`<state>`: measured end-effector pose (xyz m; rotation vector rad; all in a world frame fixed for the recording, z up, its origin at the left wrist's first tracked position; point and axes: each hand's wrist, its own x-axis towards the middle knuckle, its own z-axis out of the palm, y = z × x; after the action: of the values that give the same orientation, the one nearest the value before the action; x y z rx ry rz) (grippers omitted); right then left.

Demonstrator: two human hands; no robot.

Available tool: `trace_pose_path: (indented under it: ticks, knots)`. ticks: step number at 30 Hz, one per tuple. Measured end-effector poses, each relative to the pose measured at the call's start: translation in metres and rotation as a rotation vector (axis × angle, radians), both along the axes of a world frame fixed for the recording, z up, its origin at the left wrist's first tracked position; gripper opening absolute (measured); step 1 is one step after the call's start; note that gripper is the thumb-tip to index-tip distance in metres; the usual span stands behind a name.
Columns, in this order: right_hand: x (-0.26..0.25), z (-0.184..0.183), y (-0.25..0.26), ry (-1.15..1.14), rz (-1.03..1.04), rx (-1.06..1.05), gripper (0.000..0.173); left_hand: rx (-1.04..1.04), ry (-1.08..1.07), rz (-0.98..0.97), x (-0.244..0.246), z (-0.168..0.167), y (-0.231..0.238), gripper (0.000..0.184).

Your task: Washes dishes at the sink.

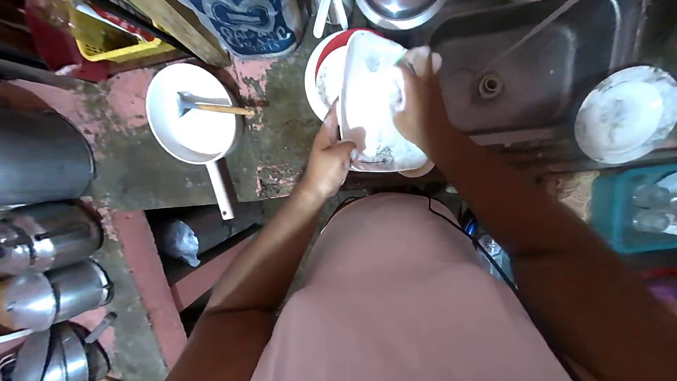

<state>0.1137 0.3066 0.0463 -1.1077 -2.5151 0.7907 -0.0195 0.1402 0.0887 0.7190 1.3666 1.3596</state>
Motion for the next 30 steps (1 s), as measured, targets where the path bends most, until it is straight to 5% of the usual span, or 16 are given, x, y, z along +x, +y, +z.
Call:
trace_pose_path:
  ticks: [4, 7, 11, 14, 19, 24, 28, 30]
  knots:
    - [-0.016, 0.017, -0.053, 0.192, 0.130, -0.098, 0.073, 0.038, 0.013, 0.022, 0.009, -0.004, 0.003, 0.079]
    - [0.013, -0.005, -0.061, 0.205, 0.260, -0.045, 0.057, 0.049, 0.057, 0.085, 0.006, -0.005, -0.003, 0.079]
    - [0.029, -0.017, -0.023, -0.005, 0.026, -0.110, 0.064, 0.067, 0.002, 0.074, 0.018, -0.004, -0.003, 0.083]
    - [0.011, 0.008, -0.031, 0.130, -0.024, -0.237, 0.086, 0.122, 0.016, 0.065, 0.029, -0.001, 0.007, 0.083]
    - [0.035, 0.010, -0.037, 0.102, 0.352, -0.186, 0.082, 0.104, 0.059, 0.124, 0.036, 0.005, 0.006, 0.081]
    - [0.038, 0.027, -0.013, 0.146, 0.095, -0.230, 0.088, 0.119, -0.015, 0.107, 0.075, 0.001, 0.016, 0.083]
    - [0.072, 0.032, -0.043, 0.130, 0.515, -0.272, 0.065, 0.075, 0.028, 0.214, 0.083, 0.004, 0.013, 0.074]
    - [0.098, 0.019, -0.028, 0.020, 0.626, -0.185, 0.066, 0.083, -0.003, 0.266, 0.083, 0.003, 0.005, 0.075]
